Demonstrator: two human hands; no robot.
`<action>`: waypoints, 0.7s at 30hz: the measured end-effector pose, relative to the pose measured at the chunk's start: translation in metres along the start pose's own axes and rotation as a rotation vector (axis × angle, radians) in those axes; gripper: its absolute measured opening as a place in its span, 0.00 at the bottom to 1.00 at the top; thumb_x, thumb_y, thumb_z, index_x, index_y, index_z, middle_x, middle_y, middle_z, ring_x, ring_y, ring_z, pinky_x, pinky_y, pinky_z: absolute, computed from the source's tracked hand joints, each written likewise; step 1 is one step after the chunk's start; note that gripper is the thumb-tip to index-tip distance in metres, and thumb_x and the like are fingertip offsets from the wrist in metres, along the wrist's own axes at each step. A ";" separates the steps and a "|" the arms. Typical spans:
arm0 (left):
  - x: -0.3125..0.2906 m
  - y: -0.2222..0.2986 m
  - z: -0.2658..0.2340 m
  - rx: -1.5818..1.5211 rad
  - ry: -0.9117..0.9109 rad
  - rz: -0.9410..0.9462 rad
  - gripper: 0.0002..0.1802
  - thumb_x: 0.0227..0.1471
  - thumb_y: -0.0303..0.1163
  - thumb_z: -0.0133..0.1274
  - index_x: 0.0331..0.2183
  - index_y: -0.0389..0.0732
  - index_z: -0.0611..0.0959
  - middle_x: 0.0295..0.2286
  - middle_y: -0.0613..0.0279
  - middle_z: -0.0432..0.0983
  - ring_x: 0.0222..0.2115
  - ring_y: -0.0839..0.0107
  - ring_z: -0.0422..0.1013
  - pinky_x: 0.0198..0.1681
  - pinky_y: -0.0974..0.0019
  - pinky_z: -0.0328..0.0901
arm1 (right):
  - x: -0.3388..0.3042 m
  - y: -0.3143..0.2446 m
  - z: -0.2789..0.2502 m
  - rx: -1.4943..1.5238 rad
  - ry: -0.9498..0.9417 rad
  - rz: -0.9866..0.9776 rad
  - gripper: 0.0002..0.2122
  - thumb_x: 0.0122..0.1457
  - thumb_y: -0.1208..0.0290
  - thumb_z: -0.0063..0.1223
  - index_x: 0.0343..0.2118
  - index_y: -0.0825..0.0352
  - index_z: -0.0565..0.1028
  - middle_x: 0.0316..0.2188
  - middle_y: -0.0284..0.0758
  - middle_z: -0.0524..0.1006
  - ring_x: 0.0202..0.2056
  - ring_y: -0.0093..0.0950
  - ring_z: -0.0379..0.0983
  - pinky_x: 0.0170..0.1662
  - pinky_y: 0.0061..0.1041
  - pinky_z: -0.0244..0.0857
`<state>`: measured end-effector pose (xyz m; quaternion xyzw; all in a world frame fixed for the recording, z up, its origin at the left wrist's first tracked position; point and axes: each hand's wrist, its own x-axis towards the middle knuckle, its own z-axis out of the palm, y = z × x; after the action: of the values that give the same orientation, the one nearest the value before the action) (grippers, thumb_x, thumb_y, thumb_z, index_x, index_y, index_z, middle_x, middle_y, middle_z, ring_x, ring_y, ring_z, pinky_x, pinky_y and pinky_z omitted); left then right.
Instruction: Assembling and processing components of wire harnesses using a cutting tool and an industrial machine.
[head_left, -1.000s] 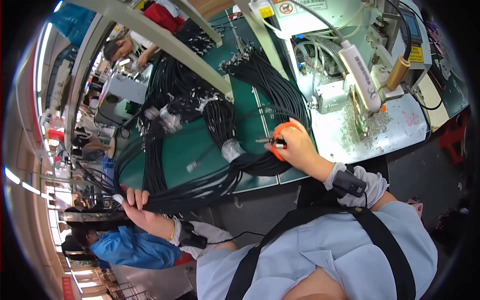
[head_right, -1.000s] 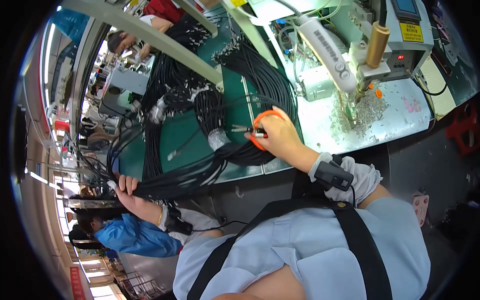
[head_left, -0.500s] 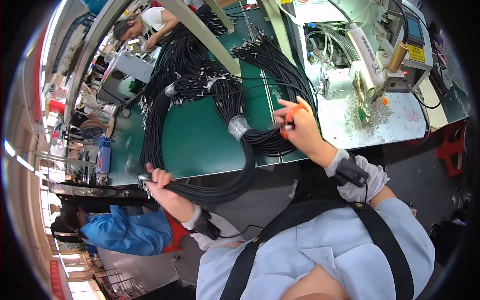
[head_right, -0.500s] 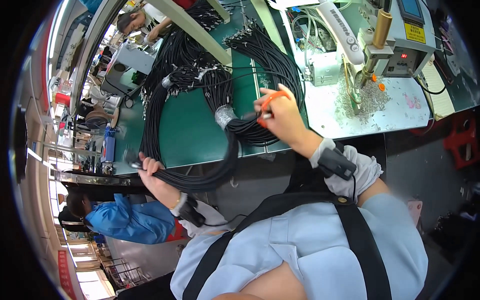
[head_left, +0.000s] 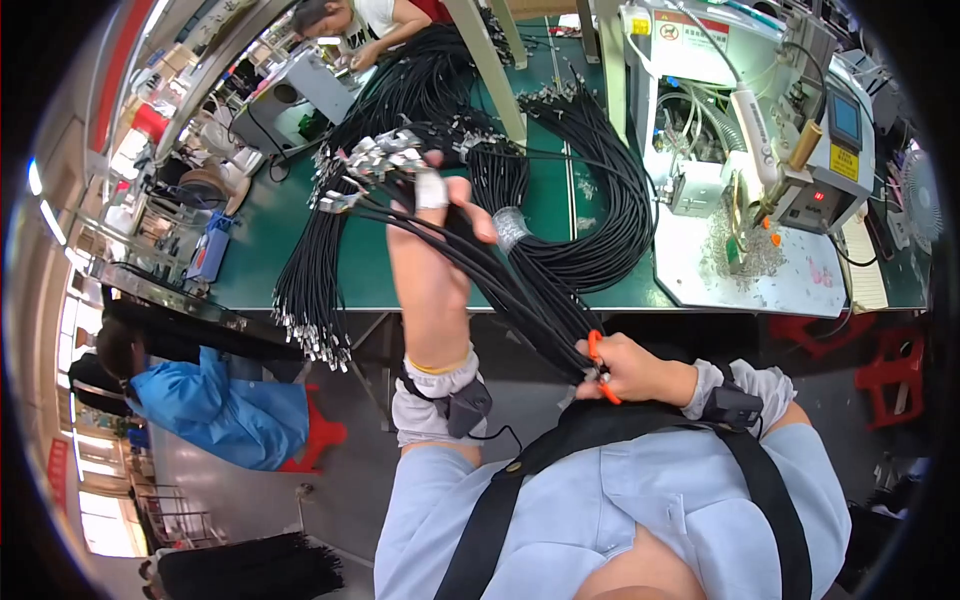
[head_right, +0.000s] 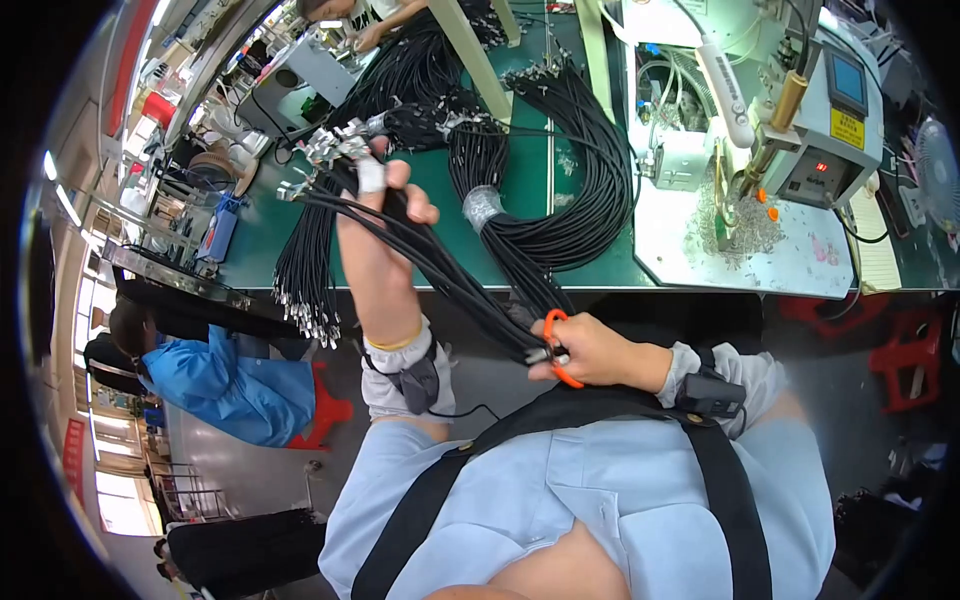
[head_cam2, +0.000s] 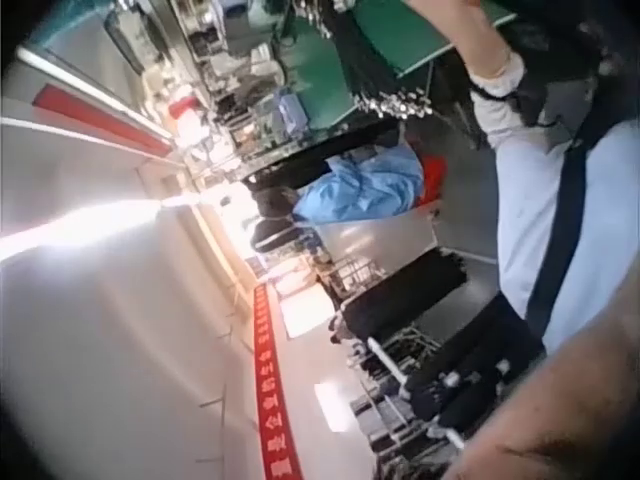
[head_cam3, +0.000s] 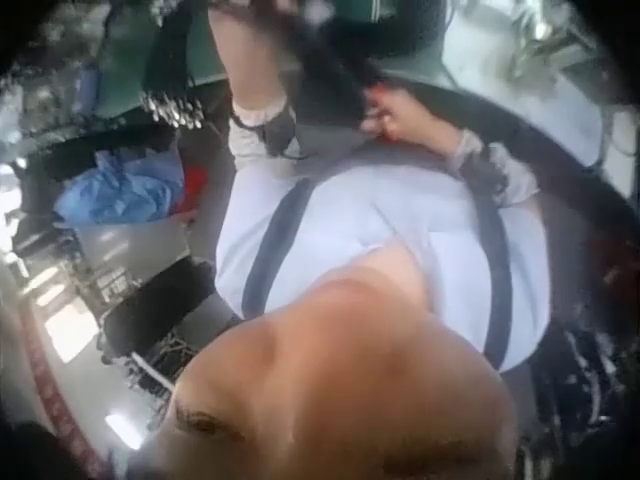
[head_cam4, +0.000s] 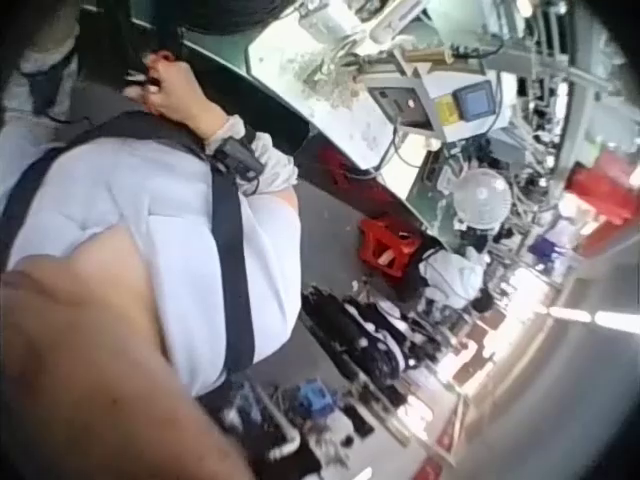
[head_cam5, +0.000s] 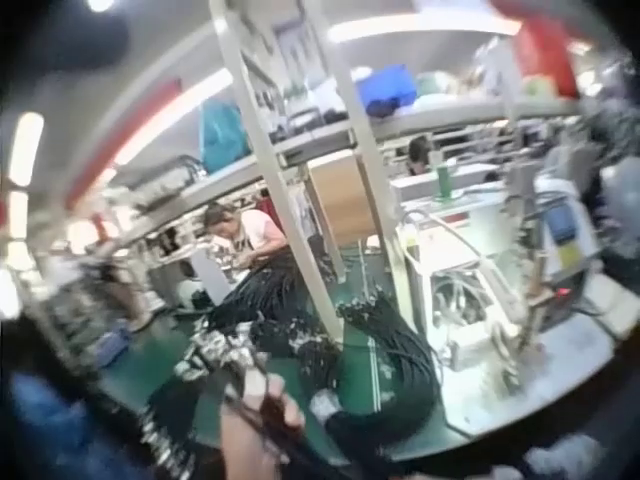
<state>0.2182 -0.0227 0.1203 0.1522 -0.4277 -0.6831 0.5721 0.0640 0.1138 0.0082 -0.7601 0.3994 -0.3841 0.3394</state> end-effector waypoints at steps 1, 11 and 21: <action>-0.001 -0.003 0.007 0.003 -0.110 0.029 0.12 0.53 0.29 0.42 0.40 0.39 0.65 0.24 0.62 0.67 0.15 0.70 0.68 0.18 0.68 0.66 | -0.004 0.000 -0.001 0.006 0.023 -0.035 0.13 0.47 0.67 0.56 0.27 0.70 0.67 0.13 0.37 0.66 0.16 0.28 0.64 0.20 0.24 0.57; -0.041 -0.035 0.059 0.025 -0.301 -0.276 0.23 0.49 0.22 0.44 0.48 0.38 0.60 0.37 0.50 0.68 0.32 0.61 0.71 0.33 0.63 0.69 | 0.012 -0.057 -0.049 0.139 0.428 0.292 0.10 0.49 0.72 0.55 0.30 0.72 0.69 0.15 0.31 0.68 0.18 0.15 0.59 0.20 0.20 0.55; -0.051 -0.050 0.037 0.444 -0.371 -0.346 0.19 0.46 0.19 0.45 0.43 0.30 0.67 0.39 0.49 0.70 0.38 0.62 0.70 0.44 0.67 0.62 | -0.003 -0.041 -0.053 0.304 0.524 0.172 0.08 0.55 0.75 0.46 0.35 0.73 0.69 0.23 0.33 0.73 0.27 0.19 0.70 0.34 0.19 0.63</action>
<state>0.1751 0.0376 0.0894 0.2168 -0.6307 -0.6762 0.3129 0.0314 0.1236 0.0661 -0.5391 0.4743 -0.5921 0.3658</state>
